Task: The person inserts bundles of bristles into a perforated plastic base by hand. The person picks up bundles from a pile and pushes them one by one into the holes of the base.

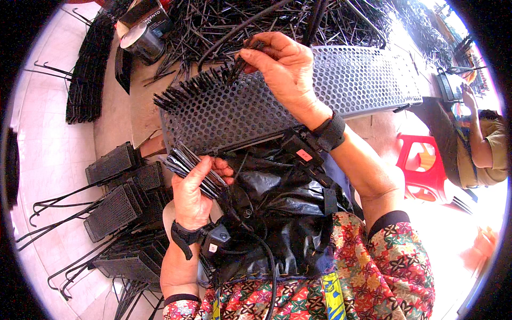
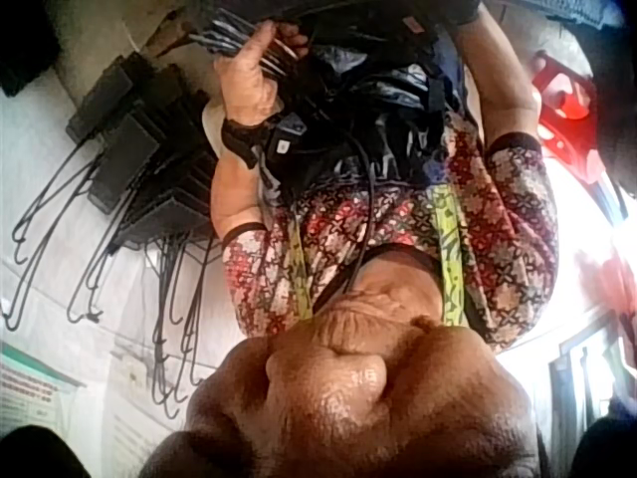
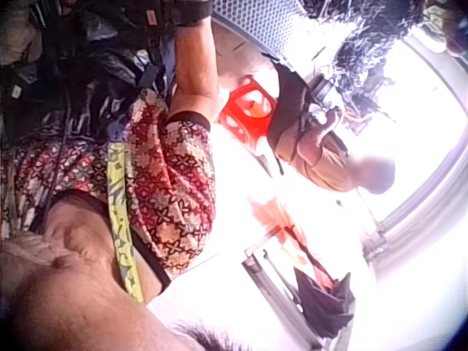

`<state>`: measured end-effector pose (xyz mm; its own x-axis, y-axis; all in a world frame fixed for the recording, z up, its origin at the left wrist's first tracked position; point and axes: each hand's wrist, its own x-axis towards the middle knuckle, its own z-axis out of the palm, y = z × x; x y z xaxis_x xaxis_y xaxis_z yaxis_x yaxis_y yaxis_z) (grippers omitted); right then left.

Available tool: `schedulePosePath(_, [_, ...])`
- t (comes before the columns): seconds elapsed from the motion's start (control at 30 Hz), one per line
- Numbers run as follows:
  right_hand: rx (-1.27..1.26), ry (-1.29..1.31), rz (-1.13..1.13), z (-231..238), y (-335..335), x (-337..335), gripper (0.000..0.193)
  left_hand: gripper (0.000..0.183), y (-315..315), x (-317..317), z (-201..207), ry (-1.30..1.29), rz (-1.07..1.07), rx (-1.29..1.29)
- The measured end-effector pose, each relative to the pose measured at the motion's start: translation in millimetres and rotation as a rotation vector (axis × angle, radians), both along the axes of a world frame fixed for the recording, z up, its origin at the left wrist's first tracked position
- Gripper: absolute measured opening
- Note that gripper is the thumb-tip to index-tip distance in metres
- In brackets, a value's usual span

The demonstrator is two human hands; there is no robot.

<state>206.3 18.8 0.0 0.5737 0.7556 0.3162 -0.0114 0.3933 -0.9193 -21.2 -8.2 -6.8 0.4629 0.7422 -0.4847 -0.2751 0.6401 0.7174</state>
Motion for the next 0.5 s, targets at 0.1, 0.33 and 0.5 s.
schedulePosePath(0.1, [0.002, -0.041, 0.001, -1.0, -0.4, 1.5, 0.018, 0.016, 0.5, 0.3, -0.3, -0.002, -0.007, 0.004])
schedulePosePath(0.33, [-0.03, -0.14, -0.016, 2.3, -0.1, -6.1, 0.019, 0.016, 0.5, -0.3, 0.6, 0.006, -0.016, 0.004])
schedulePosePath(0.5, [-0.008, -0.165, 0.037, 4.1, 0.1, -8.2, 0.019, 0.016, 1.7, -0.6, -0.4, -0.004, -0.027, -0.001])
